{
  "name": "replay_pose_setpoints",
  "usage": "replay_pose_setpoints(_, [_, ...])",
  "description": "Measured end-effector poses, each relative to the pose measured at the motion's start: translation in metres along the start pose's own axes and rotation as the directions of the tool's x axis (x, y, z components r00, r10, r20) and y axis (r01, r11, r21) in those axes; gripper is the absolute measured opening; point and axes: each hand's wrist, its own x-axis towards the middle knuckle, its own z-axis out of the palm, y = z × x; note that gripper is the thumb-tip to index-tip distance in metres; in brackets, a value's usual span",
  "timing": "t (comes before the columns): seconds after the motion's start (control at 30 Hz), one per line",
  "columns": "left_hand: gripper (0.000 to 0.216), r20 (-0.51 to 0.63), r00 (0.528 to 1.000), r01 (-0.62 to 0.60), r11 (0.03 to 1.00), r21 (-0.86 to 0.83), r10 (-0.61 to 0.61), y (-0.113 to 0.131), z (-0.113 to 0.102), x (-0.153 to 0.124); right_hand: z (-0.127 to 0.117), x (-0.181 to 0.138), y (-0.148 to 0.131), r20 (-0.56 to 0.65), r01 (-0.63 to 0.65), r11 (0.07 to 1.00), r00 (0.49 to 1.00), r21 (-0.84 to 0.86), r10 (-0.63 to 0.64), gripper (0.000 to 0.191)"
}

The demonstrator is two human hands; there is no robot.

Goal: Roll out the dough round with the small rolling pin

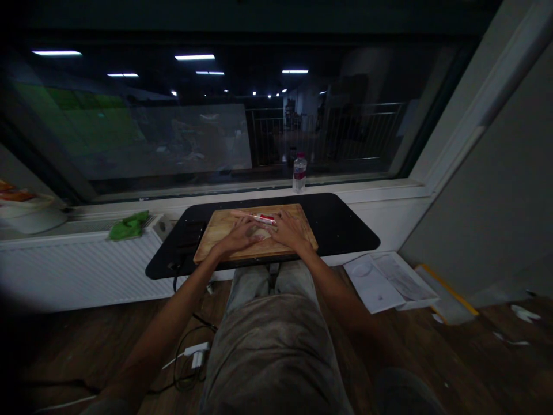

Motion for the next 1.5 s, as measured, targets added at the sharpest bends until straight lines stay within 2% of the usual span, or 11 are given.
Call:
replay_pose_setpoints(0.2, [0.041, -0.027, 1.0, -0.012, 1.0, -0.011, 0.012, 0.002, 0.0, -0.003, 0.0, 0.0, 0.001, 0.009, 0.003, 1.0, 1.0, -0.012, -0.003, 0.052])
replay_pose_setpoints(0.57, [0.03, 0.0, 0.999, -0.053, 0.995, -0.08, 0.053, -0.001, -0.005, 0.0, 0.0, 0.0, 0.0, -0.003, 0.026, 1.0, 1.0, 0.003, -0.026, 0.051])
replay_pose_setpoints(1.07, [0.019, -0.086, 0.991, -0.119, 0.979, -0.166, 0.106, -0.011, 0.001, -0.001, -0.001, 0.0, 0.0, -0.012, 0.014, 1.0, 1.0, -0.002, -0.014, 0.047])
replay_pose_setpoints(1.13, [0.017, -0.12, 0.99, -0.091, 0.982, -0.164, 0.072, -0.011, 0.002, -0.003, -0.001, 0.0, -0.001, -0.009, 0.011, 1.0, 1.0, -0.002, -0.011, 0.048])
replay_pose_setpoints(1.2, [0.018, -0.214, 0.977, -0.034, 0.989, -0.141, 0.003, -0.012, 0.003, -0.003, 0.0, 0.001, 0.0, -0.001, 0.009, 1.0, 1.0, 0.0, -0.009, 0.048])
replay_pose_setpoints(1.3, [0.023, -0.411, 0.902, 0.097, 0.991, -0.096, -0.129, -0.016, 0.002, -0.004, 0.004, 0.004, 0.003, -0.011, 0.023, 0.999, 1.0, 0.026, -0.022, 0.048])
replay_pose_setpoints(1.37, [0.025, -0.497, 0.848, 0.173, 0.983, -0.064, -0.182, -0.017, 0.001, -0.003, 0.006, 0.005, 0.005, -0.033, 0.044, 0.998, 0.999, 0.048, -0.042, 0.048])
replay_pose_setpoints(1.43, [0.032, -0.523, 0.832, 0.211, 0.977, -0.015, -0.188, -0.016, 0.002, -0.002, 0.008, 0.005, 0.006, -0.057, 0.054, 0.997, 0.997, 0.058, -0.05, 0.046])
replay_pose_setpoints(1.5, [0.037, -0.487, 0.856, 0.225, 0.973, 0.056, -0.17, -0.014, 0.005, 0.001, 0.009, 0.004, 0.007, -0.079, 0.052, 0.997, 0.996, 0.06, -0.047, 0.043])
